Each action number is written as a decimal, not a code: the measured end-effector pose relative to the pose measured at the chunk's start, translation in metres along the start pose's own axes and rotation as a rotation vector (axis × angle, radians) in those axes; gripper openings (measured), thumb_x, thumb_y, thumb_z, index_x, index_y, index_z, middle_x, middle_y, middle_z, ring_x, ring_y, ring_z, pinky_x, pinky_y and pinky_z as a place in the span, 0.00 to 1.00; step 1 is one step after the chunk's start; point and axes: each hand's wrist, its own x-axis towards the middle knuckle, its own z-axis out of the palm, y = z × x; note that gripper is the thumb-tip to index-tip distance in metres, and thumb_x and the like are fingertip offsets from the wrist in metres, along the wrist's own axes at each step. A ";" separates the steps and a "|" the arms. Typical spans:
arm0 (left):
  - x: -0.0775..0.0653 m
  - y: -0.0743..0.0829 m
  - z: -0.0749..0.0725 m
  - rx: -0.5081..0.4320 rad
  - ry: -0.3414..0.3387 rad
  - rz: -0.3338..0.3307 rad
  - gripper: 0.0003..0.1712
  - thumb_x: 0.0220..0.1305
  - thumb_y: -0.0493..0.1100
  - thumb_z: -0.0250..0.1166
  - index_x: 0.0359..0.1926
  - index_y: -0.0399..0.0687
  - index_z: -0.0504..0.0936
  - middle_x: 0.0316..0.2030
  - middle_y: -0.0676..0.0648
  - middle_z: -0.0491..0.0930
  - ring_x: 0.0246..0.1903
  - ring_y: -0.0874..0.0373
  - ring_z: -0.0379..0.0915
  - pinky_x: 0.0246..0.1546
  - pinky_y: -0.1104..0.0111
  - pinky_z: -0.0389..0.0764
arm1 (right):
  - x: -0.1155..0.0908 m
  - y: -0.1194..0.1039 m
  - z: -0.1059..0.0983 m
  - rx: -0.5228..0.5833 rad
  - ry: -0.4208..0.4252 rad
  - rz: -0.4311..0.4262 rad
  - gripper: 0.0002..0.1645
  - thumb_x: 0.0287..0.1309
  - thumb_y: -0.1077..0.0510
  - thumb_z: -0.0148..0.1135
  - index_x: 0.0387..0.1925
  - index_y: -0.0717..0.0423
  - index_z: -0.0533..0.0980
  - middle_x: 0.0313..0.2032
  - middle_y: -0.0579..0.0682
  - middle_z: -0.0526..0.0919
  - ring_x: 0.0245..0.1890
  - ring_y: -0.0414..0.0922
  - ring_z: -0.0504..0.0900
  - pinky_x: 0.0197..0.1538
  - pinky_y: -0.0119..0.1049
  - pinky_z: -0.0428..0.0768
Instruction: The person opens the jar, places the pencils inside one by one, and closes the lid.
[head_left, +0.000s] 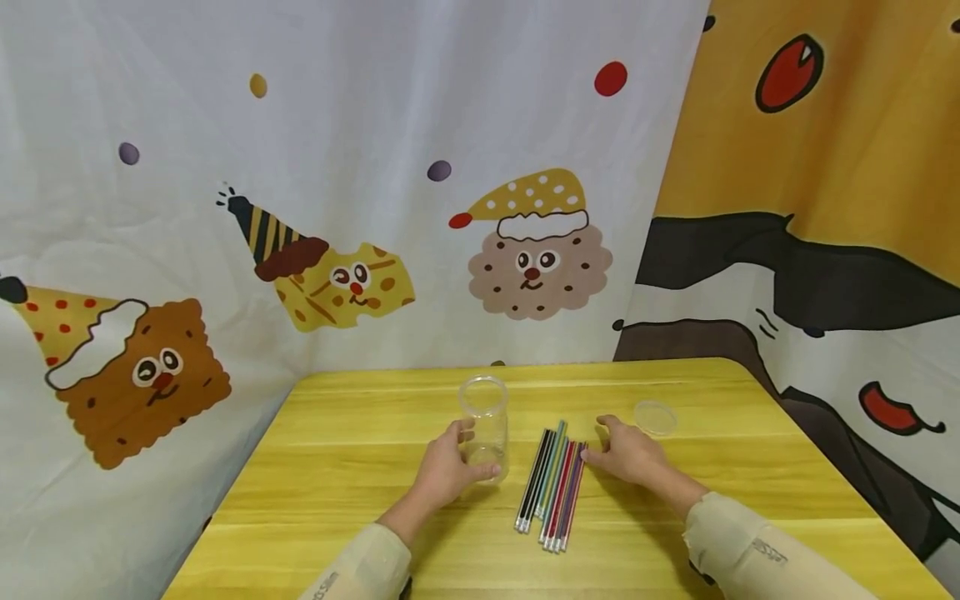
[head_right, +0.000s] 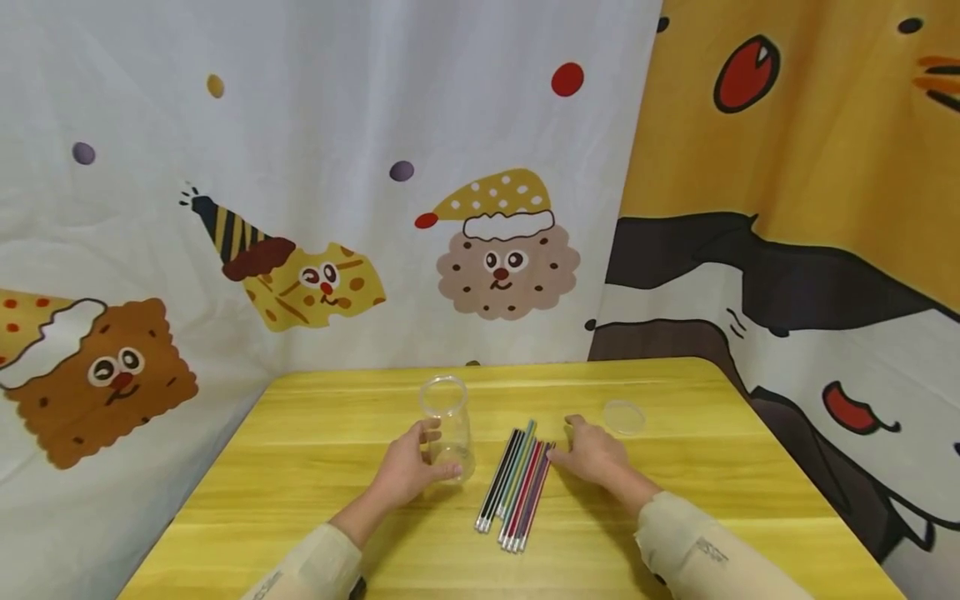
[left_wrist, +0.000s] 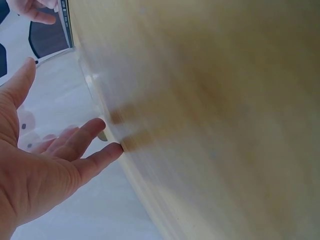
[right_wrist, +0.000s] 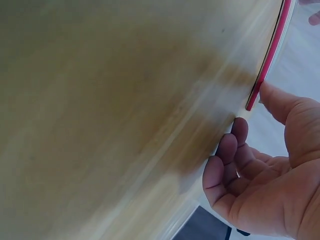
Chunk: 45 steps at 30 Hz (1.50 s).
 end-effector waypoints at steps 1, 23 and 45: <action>0.000 0.000 0.000 0.000 0.001 -0.001 0.53 0.57 0.48 0.84 0.77 0.39 0.67 0.69 0.30 0.77 0.58 0.31 0.83 0.55 0.44 0.88 | 0.001 0.000 -0.001 -0.005 0.006 -0.005 0.49 0.67 0.42 0.72 0.78 0.62 0.65 0.28 0.48 0.84 0.20 0.44 0.74 0.24 0.38 0.69; -0.001 0.000 -0.001 -0.018 0.003 -0.006 0.53 0.56 0.48 0.85 0.76 0.38 0.68 0.69 0.30 0.77 0.60 0.30 0.81 0.57 0.42 0.87 | 0.011 0.005 -0.006 -0.001 0.046 0.021 0.42 0.63 0.59 0.69 0.75 0.66 0.67 0.33 0.49 0.87 0.23 0.43 0.77 0.25 0.36 0.72; -0.003 0.003 -0.002 -0.013 0.006 -0.019 0.53 0.56 0.47 0.85 0.76 0.38 0.68 0.70 0.31 0.77 0.61 0.29 0.81 0.58 0.42 0.86 | 0.016 -0.017 -0.039 0.163 0.095 -0.144 0.32 0.73 0.64 0.65 0.73 0.67 0.69 0.46 0.60 0.87 0.37 0.49 0.86 0.32 0.38 0.81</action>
